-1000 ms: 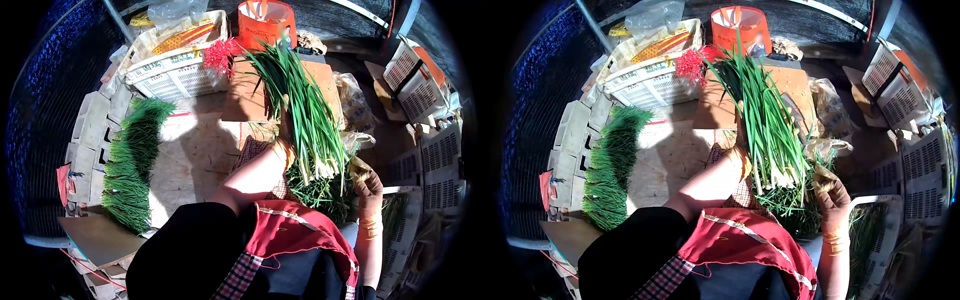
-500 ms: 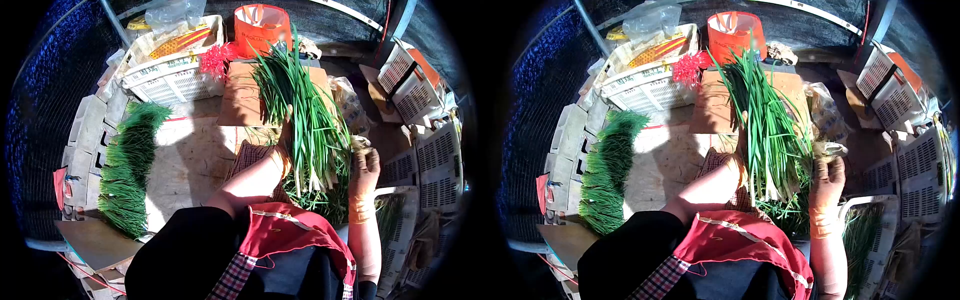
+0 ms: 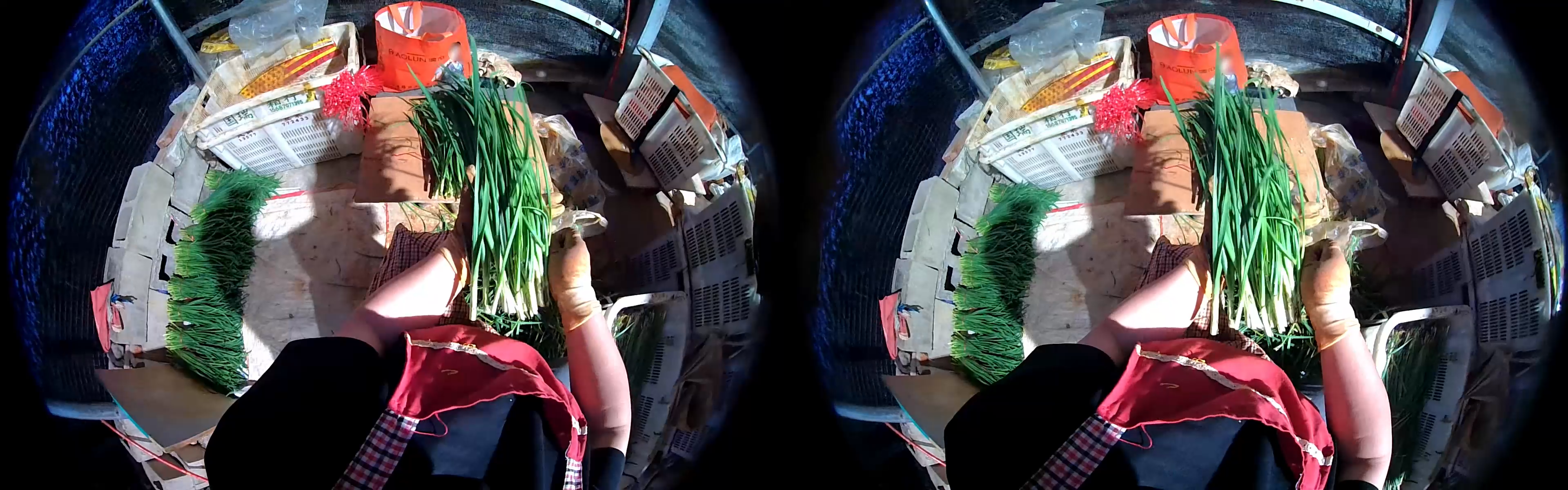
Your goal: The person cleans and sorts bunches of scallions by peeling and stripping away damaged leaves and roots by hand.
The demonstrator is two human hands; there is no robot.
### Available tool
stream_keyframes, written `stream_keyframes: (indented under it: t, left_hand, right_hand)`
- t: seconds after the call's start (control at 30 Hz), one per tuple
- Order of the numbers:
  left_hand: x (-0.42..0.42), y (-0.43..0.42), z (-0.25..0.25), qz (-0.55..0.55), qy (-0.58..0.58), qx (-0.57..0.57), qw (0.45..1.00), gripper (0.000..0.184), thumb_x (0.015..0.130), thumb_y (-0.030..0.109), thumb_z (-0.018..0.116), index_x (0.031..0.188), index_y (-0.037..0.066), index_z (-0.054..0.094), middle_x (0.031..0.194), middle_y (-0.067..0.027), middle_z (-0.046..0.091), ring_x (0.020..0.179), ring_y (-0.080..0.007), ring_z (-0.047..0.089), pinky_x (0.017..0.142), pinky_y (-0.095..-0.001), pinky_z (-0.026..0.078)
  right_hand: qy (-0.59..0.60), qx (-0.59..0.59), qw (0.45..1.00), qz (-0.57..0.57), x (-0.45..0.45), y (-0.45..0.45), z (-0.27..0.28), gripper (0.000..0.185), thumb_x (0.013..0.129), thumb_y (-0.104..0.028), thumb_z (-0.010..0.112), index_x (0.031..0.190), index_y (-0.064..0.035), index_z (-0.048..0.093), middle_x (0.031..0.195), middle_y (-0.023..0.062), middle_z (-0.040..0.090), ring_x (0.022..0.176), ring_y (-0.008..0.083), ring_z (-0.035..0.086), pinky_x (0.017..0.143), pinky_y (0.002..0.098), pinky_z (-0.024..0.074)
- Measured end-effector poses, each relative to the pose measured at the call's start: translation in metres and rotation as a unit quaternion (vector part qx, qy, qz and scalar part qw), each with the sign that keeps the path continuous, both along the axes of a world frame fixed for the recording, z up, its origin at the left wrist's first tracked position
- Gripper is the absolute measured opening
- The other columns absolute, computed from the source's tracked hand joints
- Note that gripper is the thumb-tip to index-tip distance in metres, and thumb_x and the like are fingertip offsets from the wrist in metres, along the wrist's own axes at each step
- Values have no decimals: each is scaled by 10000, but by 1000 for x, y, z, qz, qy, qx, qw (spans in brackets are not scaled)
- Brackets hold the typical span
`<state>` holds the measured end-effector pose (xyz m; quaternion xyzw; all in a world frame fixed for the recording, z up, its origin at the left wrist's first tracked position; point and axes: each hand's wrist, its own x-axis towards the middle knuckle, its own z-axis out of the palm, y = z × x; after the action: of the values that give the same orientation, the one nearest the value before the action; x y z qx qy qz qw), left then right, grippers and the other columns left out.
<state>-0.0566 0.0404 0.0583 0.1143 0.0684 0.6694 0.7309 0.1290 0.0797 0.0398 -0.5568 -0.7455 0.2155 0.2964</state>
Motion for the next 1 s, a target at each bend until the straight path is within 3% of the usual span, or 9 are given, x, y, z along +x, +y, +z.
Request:
stream_keyframes:
  t: [0.1, 0.23, 0.43, 0.53, 0.57, 0.67, 0.77, 0.83, 1.0]
  left_hand:
    - [9, -4, 15, -21, 4, -8, 1000, 639, 775, 641, 473, 1107, 101, 556, 872, -108, 625, 788, -267, 607, 805, -433, 499]
    - [8, 5, -10, -73, -64, 76, 992, 499, 884, 441, 447, 1232, 85, 477, 890, -84, 581, 831, -246, 560, 943, -474, 401]
    - [-3, -2, 6, -13, -55, 54, 997, 651, 823, 608, 413, 1177, 71, 517, 895, -95, 571, 841, -256, 556, 934, -465, 401]
    - [-10, 3, 1, -9, -56, 69, 996, 674, 810, 625, 415, 1174, 68, 517, 907, -107, 579, 851, -265, 561, 935, -462, 400]
    - [-12, 4, -1, -6, -59, 75, 995, 681, 805, 631, 416, 1173, 66, 517, 911, -111, 582, 855, -268, 562, 935, -461, 400]
    - [-15, 11, -4, -10, -68, 94, 993, 704, 792, 648, 418, 1170, 63, 517, 923, -124, 590, 865, -278, 567, 935, -459, 399]
    - [-15, 19, -9, -28, -80, 127, 988, 726, 778, 665, 420, 1167, 59, 517, 936, -136, 599, 875, -287, 571, 936, -456, 399]
    - [-16, 23, -12, -36, -85, 142, 986, 742, 770, 677, 422, 1165, 57, 517, 944, -145, 604, 882, -293, 574, 936, -454, 399]
    - [-14, 13, 6, 0, -41, 85, 996, 824, 694, 760, 427, 1072, 37, 548, 953, -160, 603, 871, -325, 595, 863, -482, 453]
  right_hand:
    - [-4, -30, 999, 13, -3, 0, 4, 161, 820, -176, 543, 829, -18, 575, 750, 188, 607, 708, 346, 596, 654, 370, 458]
    - [155, -112, 979, 66, 13, -9, 15, 93, 838, -114, 544, 819, -25, 561, 726, 76, 612, 658, 155, 581, 607, 284, 459]
    - [251, -223, 935, -115, 88, -24, 8, 79, 817, -157, 562, 777, -90, 547, 645, 28, 608, 488, 72, 491, 390, 204, 312]
    - [263, -277, 924, -26, 142, -10, -31, 129, 806, -141, 557, 911, -71, 582, 869, 88, 633, 687, 136, 588, 527, 253, 477]
    - [-104, -144, 984, 1, 142, -18, -29, 221, 798, -135, 558, 1009, -71, 570, 986, 109, 602, 818, 179, 583, 642, 296, 489]
    - [-421, -84, 902, -42, 104, -27, 6, 480, 758, -64, 576, 1230, -89, 490, 1208, 142, 508, 1111, 273, 496, 904, 377, 428]
    - [-124, 59, 982, 131, 82, -23, 16, 466, 729, 14, 599, 1178, -79, 518, 1166, 132, 535, 1069, 267, 522, 907, 349, 427]
    - [246, -107, 946, 182, 40, -46, 46, 380, 708, 58, 613, 1065, -65, 571, 1134, 123, 548, 1049, 259, 528, 905, 342, 421]
    - [50, 140, 953, 265, -14, -76, 82, 298, 616, 32, 712, 870, -94, 623, 1154, 126, 521, 1051, 298, 498, 892, 362, 410]
